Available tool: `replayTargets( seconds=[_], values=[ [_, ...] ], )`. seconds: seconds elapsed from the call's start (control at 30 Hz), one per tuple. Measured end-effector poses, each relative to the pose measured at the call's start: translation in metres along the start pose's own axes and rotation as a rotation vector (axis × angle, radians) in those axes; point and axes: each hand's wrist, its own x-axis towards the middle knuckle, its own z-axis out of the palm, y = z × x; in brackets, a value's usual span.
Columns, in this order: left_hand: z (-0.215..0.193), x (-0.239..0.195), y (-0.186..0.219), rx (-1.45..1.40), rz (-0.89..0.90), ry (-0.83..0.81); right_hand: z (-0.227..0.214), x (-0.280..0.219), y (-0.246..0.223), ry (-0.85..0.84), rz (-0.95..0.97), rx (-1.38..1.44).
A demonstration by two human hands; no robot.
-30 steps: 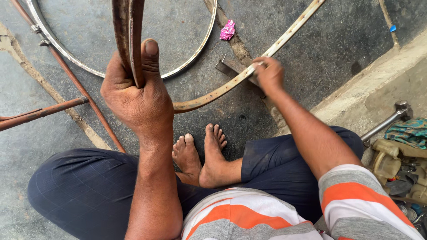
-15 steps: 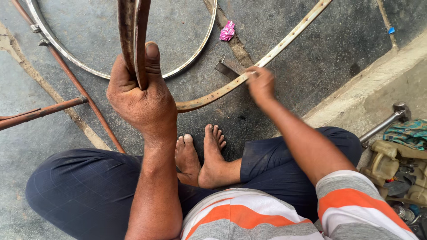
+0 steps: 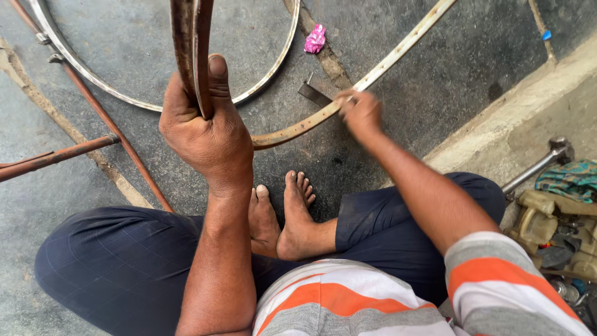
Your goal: The person sits on the floor and uses a metal file to smooth the surface of a curved metal strip. They hold the strip with their left hand and file it with their right hand, repeatedly moving the file along the metal's length.
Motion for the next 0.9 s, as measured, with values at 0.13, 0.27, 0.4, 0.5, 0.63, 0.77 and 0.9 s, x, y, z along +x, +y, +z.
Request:
replayTargets(
  seconds=[0.13,0.27,0.4,0.5,0.63,0.77,0.9],
  values=[
    [0.001,-0.001,-0.002,0.047,-0.007,0.033,0.002,0.009,0.007,0.122,0.001,0.067],
    [0.003,0.002,-0.003,-0.002,-0.003,0.005,0.001,0.009,0.015,-0.026,0.032,-0.049],
    [0.001,0.002,-0.005,0.025,-0.006,0.027,-0.005,0.013,0.010,0.198,0.056,0.071],
    [-0.001,0.002,-0.005,0.007,-0.015,0.043,-0.005,0.007,0.006,0.102,-0.057,-0.026],
    [0.003,0.004,-0.004,0.031,-0.020,0.039,-0.005,0.006,0.002,0.014,-0.147,-0.041],
    [-0.001,0.000,-0.007,0.024,-0.021,0.032,-0.001,0.003,0.006,0.065,0.058,0.189],
    [0.001,0.003,-0.010,0.026,-0.012,0.041,-0.006,0.007,0.001,-0.085,-0.114,-0.079]
  ],
)
